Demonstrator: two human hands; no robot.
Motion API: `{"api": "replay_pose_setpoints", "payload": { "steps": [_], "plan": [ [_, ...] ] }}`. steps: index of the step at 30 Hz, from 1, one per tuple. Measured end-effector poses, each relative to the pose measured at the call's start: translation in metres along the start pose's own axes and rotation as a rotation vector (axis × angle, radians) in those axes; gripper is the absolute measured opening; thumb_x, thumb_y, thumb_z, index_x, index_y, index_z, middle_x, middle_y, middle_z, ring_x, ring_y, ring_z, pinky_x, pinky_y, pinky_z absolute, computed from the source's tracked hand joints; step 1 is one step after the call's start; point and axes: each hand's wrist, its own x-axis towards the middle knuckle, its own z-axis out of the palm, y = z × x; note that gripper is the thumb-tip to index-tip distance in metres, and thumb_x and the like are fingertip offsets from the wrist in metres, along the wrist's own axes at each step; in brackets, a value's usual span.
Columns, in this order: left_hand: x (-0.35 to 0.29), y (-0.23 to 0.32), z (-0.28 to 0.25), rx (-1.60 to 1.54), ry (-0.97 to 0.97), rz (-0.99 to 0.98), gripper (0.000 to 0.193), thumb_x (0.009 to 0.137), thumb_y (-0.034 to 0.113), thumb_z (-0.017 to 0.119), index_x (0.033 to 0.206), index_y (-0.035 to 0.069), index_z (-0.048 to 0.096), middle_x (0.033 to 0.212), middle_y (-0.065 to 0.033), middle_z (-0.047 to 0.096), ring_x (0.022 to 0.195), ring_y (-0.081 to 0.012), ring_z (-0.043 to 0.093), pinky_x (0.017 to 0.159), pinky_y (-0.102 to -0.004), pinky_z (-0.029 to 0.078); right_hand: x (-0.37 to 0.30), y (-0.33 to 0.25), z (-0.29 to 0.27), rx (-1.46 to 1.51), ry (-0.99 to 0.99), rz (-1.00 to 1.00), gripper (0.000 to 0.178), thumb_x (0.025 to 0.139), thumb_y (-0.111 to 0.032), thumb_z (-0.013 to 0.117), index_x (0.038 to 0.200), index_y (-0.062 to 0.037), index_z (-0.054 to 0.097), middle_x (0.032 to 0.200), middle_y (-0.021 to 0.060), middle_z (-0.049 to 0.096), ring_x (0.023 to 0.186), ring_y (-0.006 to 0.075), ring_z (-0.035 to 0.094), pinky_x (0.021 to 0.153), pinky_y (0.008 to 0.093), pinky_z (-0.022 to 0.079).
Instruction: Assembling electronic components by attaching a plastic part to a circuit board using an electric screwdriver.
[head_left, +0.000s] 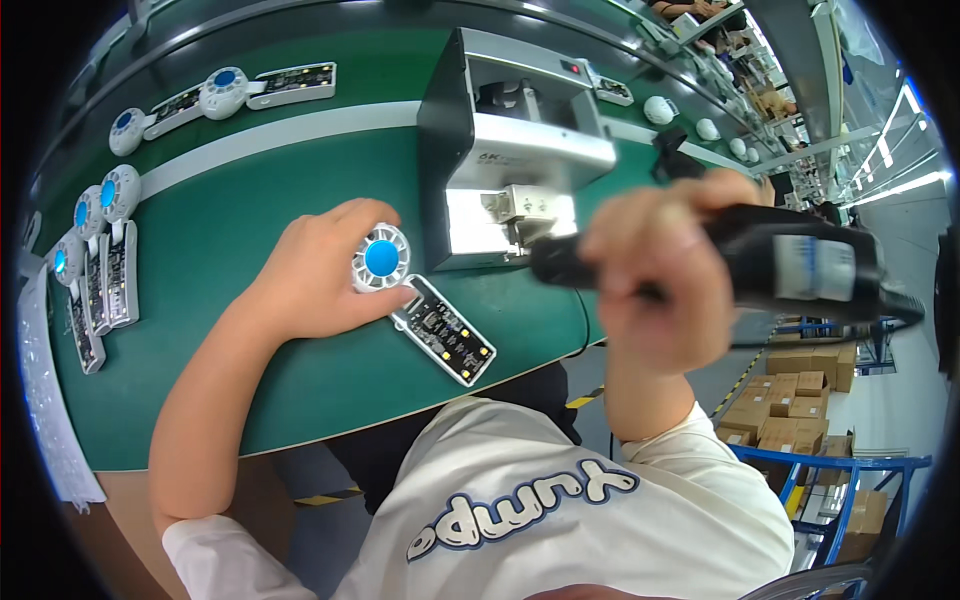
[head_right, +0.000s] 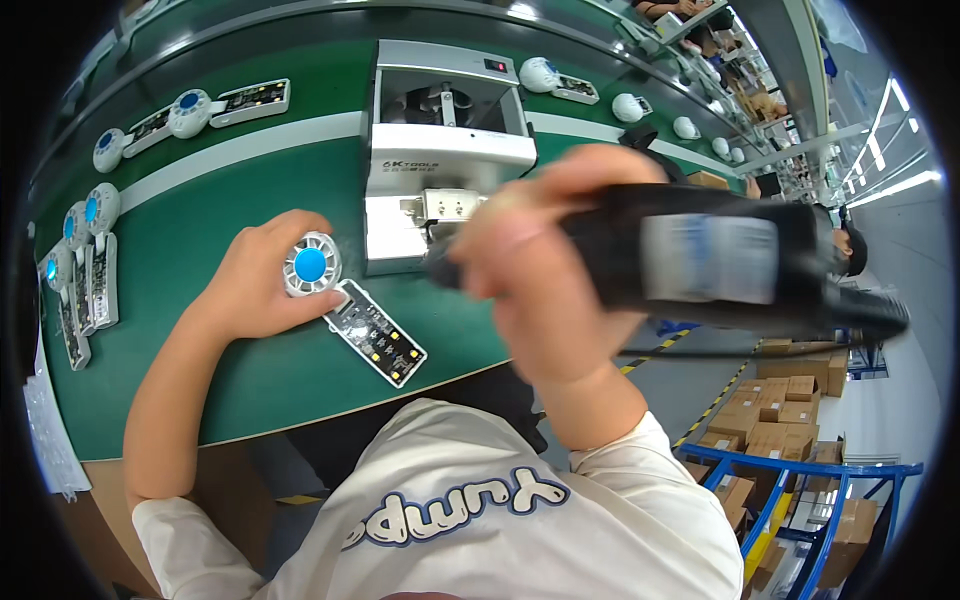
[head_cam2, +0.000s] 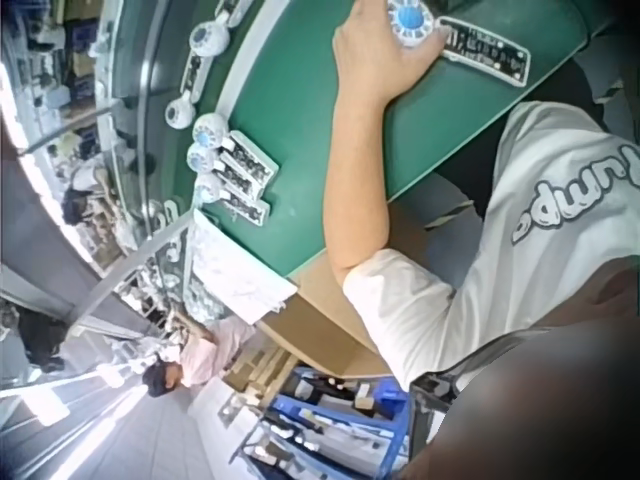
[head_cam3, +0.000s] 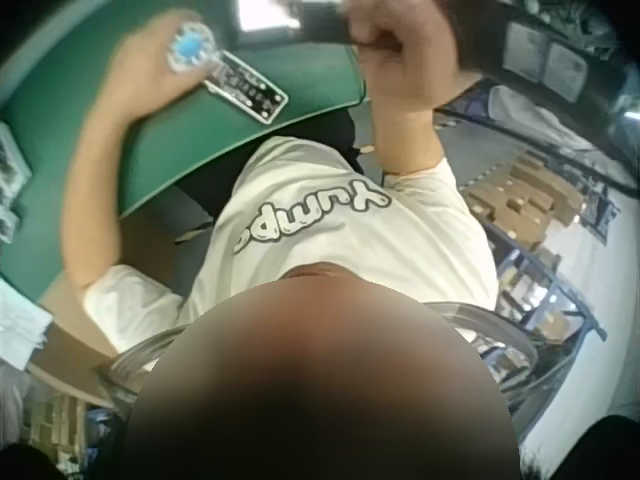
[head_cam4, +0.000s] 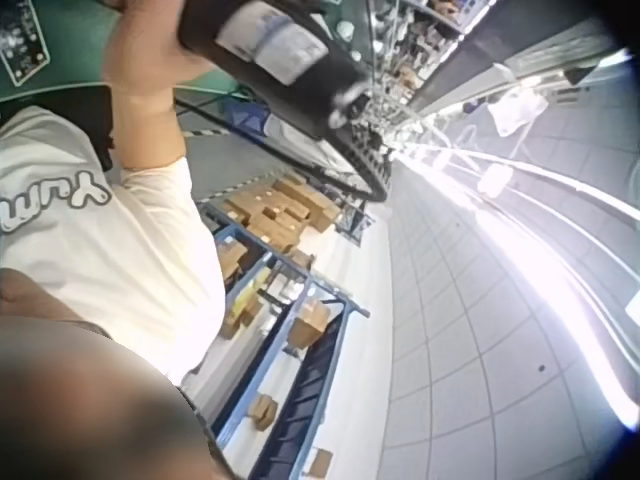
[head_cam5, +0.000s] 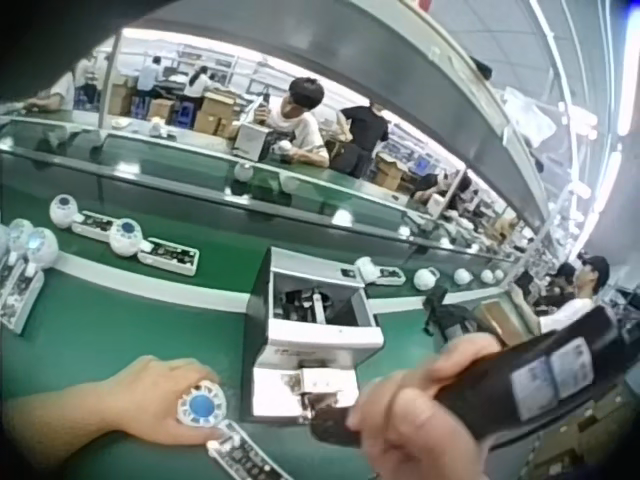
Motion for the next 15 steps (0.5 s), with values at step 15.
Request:
{"api": "replay_pose_setpoints", "payload": {
  "steps": [15],
  "plan": [
    [-0.004,0.002,-0.002,0.023,0.009,-0.102,0.052,0.070,0.032,0.081,0.108,0.005,0.059,0.099,-0.0147,0.067,0.089,-0.0357,0.066,0.076,-0.0420,0.052,-0.010,-0.009,0.014,-0.088,0.126,0.114,0.028,0.087,-0.001,0.055,0.114,-0.0035,0.051,0.068,0.0046,0.051,0.053,0.0154,0.050,0.061,0.0354,0.047]
  ]
}}
